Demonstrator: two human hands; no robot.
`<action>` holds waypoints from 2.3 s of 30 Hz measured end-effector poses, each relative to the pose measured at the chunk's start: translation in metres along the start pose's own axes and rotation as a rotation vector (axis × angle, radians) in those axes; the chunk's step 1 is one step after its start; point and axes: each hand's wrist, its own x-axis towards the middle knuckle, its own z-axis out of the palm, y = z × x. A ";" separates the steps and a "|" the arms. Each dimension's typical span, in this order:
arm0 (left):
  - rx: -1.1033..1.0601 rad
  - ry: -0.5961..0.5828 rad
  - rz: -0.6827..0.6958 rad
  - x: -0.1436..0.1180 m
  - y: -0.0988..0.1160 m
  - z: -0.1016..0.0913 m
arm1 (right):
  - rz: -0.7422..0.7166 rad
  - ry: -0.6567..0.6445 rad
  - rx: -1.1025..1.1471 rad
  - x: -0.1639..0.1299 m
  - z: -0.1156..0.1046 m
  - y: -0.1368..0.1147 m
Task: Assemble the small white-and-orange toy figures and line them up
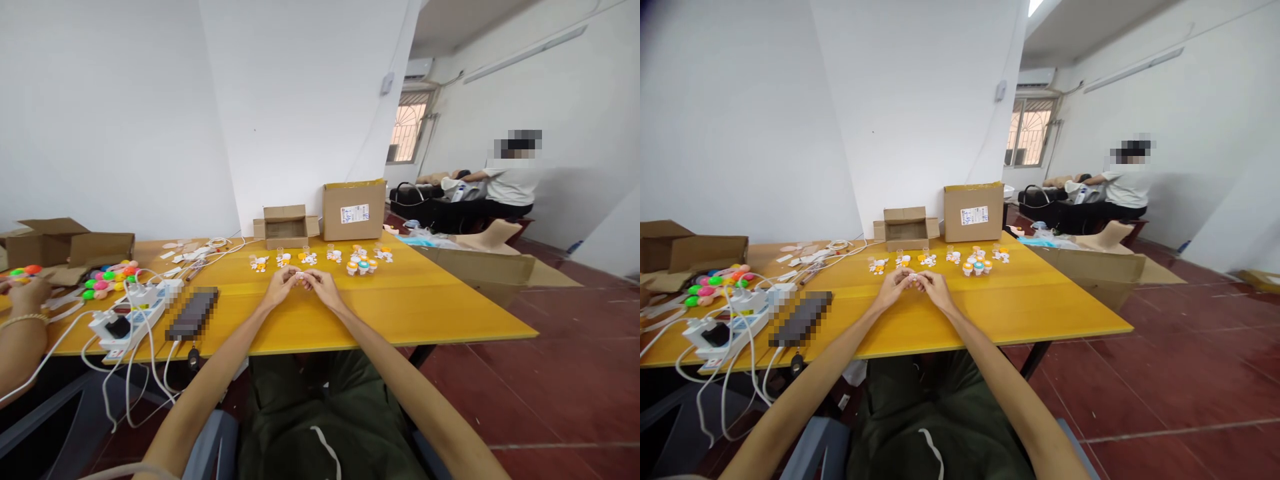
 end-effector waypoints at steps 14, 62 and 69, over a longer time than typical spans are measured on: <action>0.002 -0.030 0.017 0.002 -0.001 0.001 | 0.004 -0.066 -0.090 0.001 -0.003 0.008; 0.129 0.026 0.070 0.001 -0.005 -0.003 | -0.078 0.054 -0.360 0.001 -0.001 0.021; 0.157 0.076 0.090 0.002 -0.007 -0.003 | -0.180 0.120 -0.380 -0.005 0.002 0.007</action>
